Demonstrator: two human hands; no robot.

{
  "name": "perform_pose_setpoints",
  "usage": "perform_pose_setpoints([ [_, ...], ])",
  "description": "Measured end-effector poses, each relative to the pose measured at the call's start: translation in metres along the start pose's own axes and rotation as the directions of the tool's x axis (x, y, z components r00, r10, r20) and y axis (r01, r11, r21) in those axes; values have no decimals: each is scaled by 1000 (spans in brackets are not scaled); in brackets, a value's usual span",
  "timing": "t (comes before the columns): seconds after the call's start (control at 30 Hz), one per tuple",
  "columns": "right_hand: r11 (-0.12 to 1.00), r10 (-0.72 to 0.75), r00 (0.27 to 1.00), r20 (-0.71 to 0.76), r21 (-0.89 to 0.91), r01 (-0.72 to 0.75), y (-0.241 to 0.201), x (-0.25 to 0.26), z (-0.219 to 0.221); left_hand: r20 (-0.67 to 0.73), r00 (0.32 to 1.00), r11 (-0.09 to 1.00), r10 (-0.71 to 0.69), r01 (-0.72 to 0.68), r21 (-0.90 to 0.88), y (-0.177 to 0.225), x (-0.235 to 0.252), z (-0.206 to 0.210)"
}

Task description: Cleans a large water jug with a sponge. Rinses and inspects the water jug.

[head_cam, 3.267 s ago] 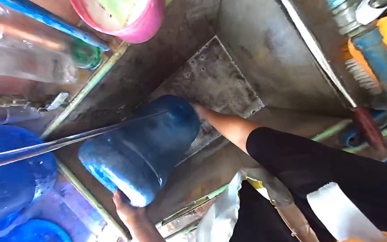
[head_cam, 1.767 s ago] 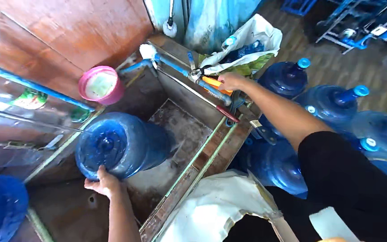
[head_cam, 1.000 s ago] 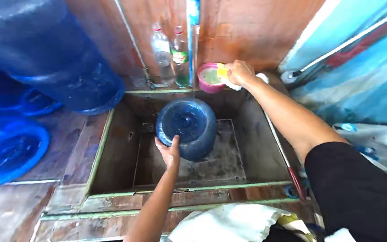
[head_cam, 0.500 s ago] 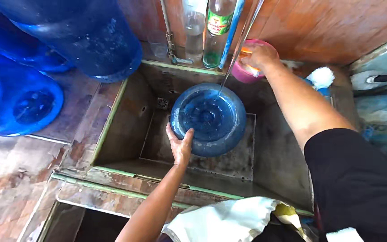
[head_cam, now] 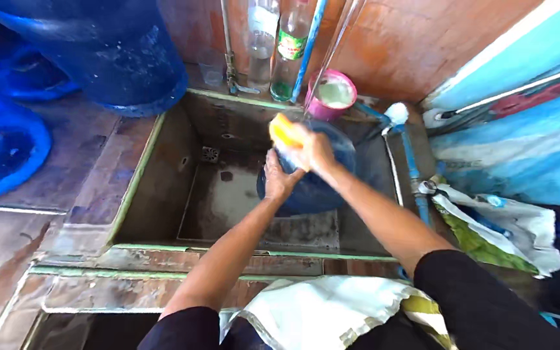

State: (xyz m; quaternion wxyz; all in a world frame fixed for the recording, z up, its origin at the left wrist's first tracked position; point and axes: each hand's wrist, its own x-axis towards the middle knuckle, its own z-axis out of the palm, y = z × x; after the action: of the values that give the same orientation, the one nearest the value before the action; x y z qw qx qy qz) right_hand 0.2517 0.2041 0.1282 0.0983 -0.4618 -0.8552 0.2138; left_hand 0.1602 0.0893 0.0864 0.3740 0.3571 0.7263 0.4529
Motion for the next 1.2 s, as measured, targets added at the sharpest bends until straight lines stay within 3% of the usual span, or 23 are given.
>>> perform_pose_setpoints([
  [0.07, 1000, -1, 1000, 7, 20, 1, 8, -14, 0, 75, 997, 1000, 5, -3, -31, -7, -4, -20],
  [0.2, 945, 318, 934, -165, -29, -327, 26, 1, -19, 151, 976, 986, -160, 166, -32, 5, -10, -39],
  [0.23, 950, 295, 943, -153, -55, -306, 13, -5, -14, 178, 971, 987, -158, 159, 10, 8, -7, -36],
  [0.33, 998, 19, 1000, -13, -63, -20, -21, -18, 6, 250, 967, 999, -50, 45, 24, 8, 4, -51],
  [0.37, 998, 17, 1000, -2, -53, -17, -19, -18, 5, 257, 966, 999, -34, 29, 25, 3, 2, -59],
  [0.5, 941, 304, 935, -180, -98, -325, 9, -2, -14, 211, 975, 997, -74, 68, 34, -2, -1, -59],
  [0.53, 952, 273, 947, -168, -92, -291, -1, -7, -8, 240, 969, 997, -65, 52, 59, 1, 4, -57],
  [0.63, 997, -4, 1000, -21, -83, 2, -23, -14, 13, 330, 942, 995, 53, -76, 59, -15, 29, -65],
  [0.7, 989, 115, 993, -38, -86, -117, -15, -4, 7, 256, 967, 997, 6, -24, 69, -26, 29, -68],
  [0.77, 949, 287, 950, -126, -100, -300, -10, 16, -3, 206, 961, 982, -186, 176, 66, -6, 17, -64],
  [0.83, 969, 212, 975, -73, -118, -219, -28, 14, 6, 119, 967, 975, -223, 220, 38, -14, 31, -40],
  [0.9, 993, 69, 997, 24, -101, -66, -35, 15, 8, 209, 957, 979, -203, 200, 35, -14, 46, -43],
  [0.97, 982, 166, 986, -31, -87, -168, -17, 22, 1, 314, 935, 986, -165, 151, 68, -17, 45, -65],
  [1.03, 942, 296, 943, -149, -119, -315, -13, 35, -12, 275, 959, 997, -70, 64, 33, -17, 45, -68],
  [1.07, 944, 276, 951, -140, -149, -295, -19, 31, -11, 297, 953, 997, -60, 44, 59, -7, 41, -71],
  [1.13, 984, 78, 997, -10, -162, -79, -33, 16, 1, 418, 907, 989, -55, -9, 150, 17, 41, -83],
  [1.17, 990, 10, 999, 51, -143, -2, -36, 19, 4, 417, 909, 987, 1, -67, 144, 16, 46, -86],
  [1.2, 994, 38, 996, 86, -105, -29, -36, 21, 1, 375, 926, 985, 41, -101, 140, 5, 47, -84],
])
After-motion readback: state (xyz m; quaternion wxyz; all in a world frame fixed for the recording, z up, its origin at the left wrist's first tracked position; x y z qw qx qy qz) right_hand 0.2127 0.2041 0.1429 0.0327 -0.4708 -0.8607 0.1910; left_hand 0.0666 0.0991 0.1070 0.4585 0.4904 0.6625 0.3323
